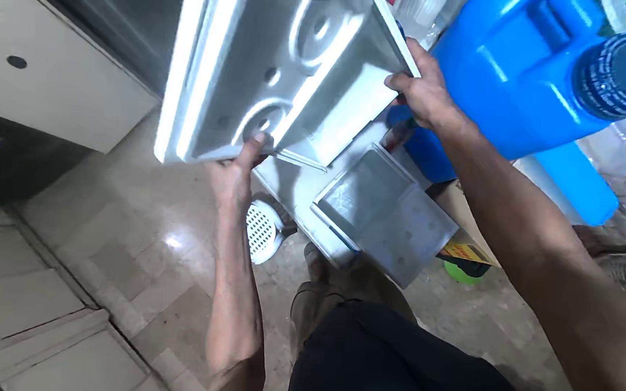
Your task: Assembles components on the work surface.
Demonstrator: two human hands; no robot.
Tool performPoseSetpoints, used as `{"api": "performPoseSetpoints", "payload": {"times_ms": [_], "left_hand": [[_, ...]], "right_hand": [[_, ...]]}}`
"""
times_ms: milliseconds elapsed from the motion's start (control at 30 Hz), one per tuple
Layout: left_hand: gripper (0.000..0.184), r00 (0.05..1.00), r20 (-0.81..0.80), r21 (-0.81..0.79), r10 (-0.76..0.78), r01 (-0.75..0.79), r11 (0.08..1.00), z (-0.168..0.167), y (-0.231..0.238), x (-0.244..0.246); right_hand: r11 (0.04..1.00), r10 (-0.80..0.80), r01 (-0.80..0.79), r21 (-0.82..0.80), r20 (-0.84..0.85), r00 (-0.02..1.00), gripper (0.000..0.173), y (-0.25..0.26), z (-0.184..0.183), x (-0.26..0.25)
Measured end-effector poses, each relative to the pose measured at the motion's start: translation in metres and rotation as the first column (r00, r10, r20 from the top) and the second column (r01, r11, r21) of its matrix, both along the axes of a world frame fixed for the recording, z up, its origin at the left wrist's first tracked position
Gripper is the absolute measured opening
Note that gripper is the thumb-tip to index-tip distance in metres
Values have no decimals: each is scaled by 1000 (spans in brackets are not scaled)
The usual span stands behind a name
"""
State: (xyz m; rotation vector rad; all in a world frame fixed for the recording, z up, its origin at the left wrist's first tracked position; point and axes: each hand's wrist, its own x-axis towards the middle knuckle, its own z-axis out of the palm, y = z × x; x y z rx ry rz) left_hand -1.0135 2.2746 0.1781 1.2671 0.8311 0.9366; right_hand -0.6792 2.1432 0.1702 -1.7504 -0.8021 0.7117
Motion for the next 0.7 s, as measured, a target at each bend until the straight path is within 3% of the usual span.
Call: {"api": "performPoseSetpoints", "payload": {"times_ms": [200,300,433,567,600,700], "left_hand": [[55,997,57,97,-46,41,994,-30,-73,-11],[50,997,67,102,-39,32,994,-42,-109,-14],[52,995,85,118,-55,45,992,-65,-145,-24],[49,996,-88,142,-4,16,990,-89,-167,-39],[48,996,-89,149,-18,31,988,-86,-172,-39],[40,963,117,240,-243,210,948,-80,-173,-35]], "right_hand": [[983,70,-118,144,302,951,71,-64,-7,17],[963,66,-170,208,431,900,68,-93,-11,18],[935,0,-173,309,489,872,61,-125,-20,13],[892,-41,-194,409,499,865,59,-148,-22,3],[879,-55,-201,432,511,858,57,-152,-22,1],[817,-110,-242,524,553,826,52,-161,-22,-2]]}}
